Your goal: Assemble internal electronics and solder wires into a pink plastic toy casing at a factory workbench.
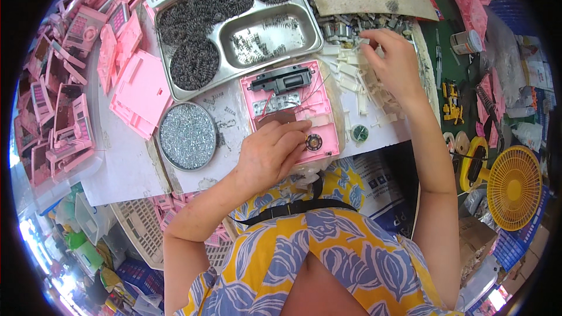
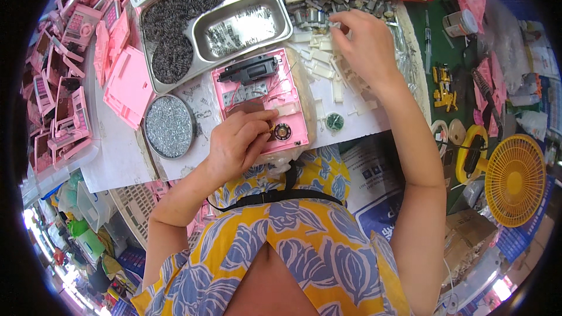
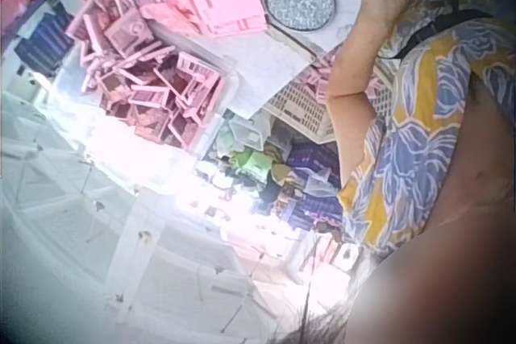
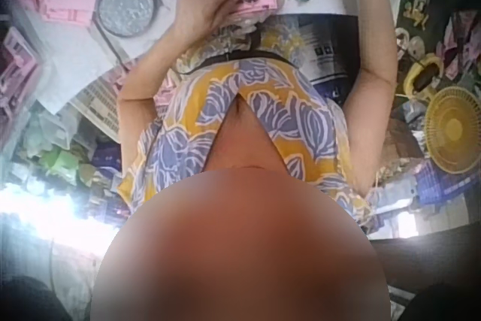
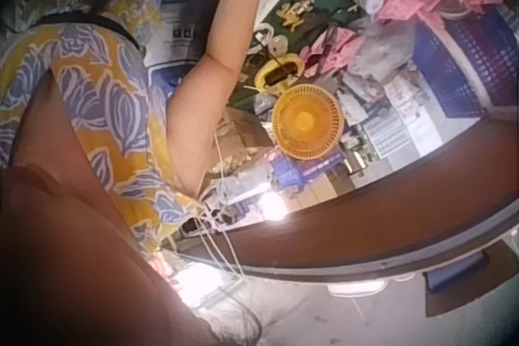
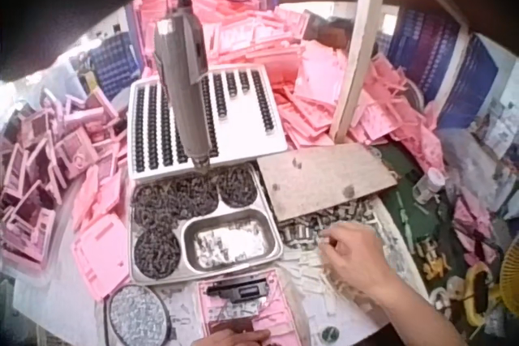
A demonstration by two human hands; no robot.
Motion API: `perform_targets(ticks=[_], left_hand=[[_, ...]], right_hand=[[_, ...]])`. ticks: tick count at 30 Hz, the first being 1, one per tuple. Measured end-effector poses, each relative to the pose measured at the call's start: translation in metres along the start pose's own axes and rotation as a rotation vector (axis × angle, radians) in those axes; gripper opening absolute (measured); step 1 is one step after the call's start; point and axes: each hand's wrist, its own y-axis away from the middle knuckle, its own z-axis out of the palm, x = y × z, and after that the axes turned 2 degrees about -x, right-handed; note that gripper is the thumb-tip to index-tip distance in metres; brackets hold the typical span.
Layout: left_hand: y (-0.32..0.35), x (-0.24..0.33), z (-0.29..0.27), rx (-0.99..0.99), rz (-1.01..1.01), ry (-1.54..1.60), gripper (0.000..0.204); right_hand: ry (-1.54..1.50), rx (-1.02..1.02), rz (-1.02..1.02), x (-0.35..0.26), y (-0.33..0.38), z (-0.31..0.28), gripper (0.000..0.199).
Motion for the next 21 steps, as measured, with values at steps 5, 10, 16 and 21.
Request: perform_targets(ticks=[5,10,16,21], left_hand=[[0.004,0.004,0.001,0.038,-0.037,0.0,0.021],[0.002,-0.001,-0.001,0.103,0.019,0.073,0.028],[-0.051,0.024,-0.029,0.2,-0.345,0.427,0.022],[-0.077,0.019,-0.024,-0.087,-0.385,0.607,0.021]], right_hand=[[0.253,-0.074,-0.034,-0.005,-0.032,0.019,0.032],[0.185,-0.087,-0.037,-0.001,-0.022,0.012,0.039],[-0.374,-0.055,0.127,-0.03,0.027,-0.007,0.035],[-0.693,-0.101,0.107,-0.07,0.068,-0.017,0.04]])
